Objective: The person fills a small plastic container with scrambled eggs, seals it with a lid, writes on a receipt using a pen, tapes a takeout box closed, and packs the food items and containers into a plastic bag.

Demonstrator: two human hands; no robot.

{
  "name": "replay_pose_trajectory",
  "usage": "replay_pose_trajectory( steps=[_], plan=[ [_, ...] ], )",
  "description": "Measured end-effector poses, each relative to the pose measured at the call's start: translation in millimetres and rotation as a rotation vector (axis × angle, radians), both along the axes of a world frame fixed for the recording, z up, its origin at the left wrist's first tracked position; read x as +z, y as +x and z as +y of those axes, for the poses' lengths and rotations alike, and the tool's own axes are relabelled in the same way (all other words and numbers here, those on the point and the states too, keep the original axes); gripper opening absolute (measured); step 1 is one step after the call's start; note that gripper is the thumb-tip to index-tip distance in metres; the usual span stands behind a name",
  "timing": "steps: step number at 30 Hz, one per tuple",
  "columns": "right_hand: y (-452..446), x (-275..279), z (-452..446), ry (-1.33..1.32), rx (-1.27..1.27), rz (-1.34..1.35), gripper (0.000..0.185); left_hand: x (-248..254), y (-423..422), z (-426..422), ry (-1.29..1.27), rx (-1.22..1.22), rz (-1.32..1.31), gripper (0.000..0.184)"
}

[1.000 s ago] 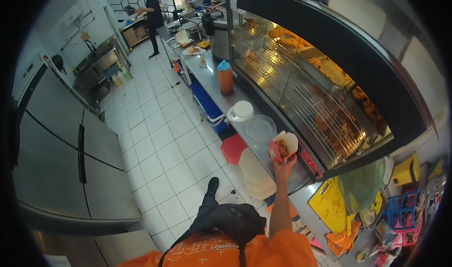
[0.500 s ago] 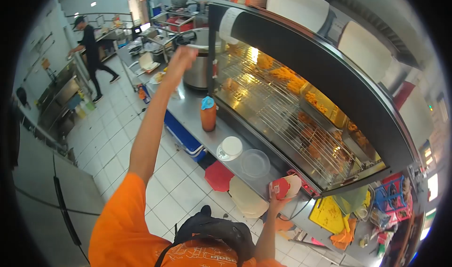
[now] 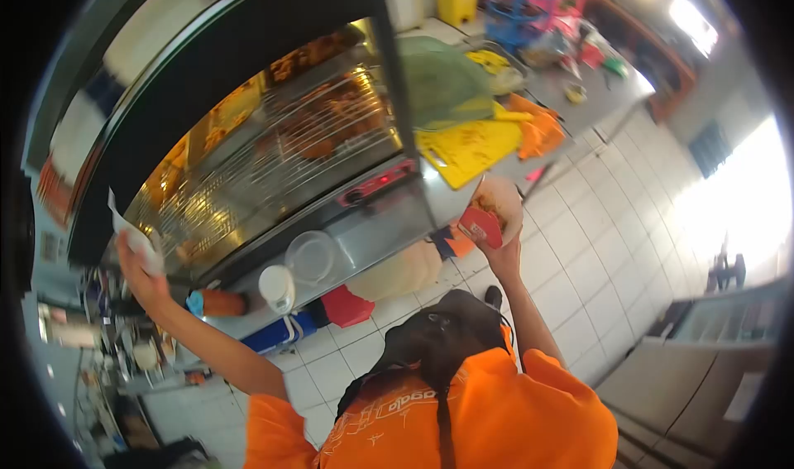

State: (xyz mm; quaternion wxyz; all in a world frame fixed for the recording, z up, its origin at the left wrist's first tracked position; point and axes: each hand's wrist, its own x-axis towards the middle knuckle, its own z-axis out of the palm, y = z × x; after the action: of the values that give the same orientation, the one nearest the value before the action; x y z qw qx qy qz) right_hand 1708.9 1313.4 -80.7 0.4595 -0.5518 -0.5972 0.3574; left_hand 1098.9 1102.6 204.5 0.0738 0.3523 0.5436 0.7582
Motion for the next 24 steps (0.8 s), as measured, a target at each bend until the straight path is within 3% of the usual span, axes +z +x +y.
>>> replay_pose_trajectory(
  steps=[1,2,3,4,5,6,7,10,14,17,20,24],
  plan=[
    [19,9,6,0.03,-0.04,0.016,0.067,-29,64,26,-0.04,-0.021,0.089,0.068],
    [39,15,15,0.064,-0.07,0.032,0.066,-75,106,49,-0.078,-0.185,0.065,0.06],
    [62,18,24,0.039,-0.094,0.048,0.067,-104,156,76,-0.336,-0.237,0.25,0.064],
    [86,19,33,0.017,-0.111,0.062,0.067,-117,248,112,-0.582,-0.189,0.259,0.059],
    [114,15,40,0.007,-0.127,0.082,0.068,-147,312,139,-0.484,-0.57,0.11,0.059],
    [138,12,51,0.026,-0.156,0.095,0.068,-183,369,170,-0.695,-0.756,-0.202,0.058],
    [163,10,59,0.003,-0.169,0.144,0.069,-263,403,196,-0.646,-0.913,0.087,0.056],
    [238,1,86,-0.018,-0.274,0.096,0.078,-374,508,250,-0.873,-1.288,0.54,0.05],
    [331,-8,121,0.004,-0.347,0.067,0.084,-343,603,333,-0.942,-1.453,0.484,0.051],
    [374,-6,149,0.037,-0.445,0.002,0.084,-331,640,413,-0.951,-1.389,0.746,0.053],
    [403,1,182,-0.031,-0.509,0.096,0.084,-309,680,495,-1.065,-1.288,0.791,0.056],
    [440,-12,236,-0.062,-0.598,0.058,0.084,-254,754,606,-0.586,-1.405,0.593,0.059]
  ],
)
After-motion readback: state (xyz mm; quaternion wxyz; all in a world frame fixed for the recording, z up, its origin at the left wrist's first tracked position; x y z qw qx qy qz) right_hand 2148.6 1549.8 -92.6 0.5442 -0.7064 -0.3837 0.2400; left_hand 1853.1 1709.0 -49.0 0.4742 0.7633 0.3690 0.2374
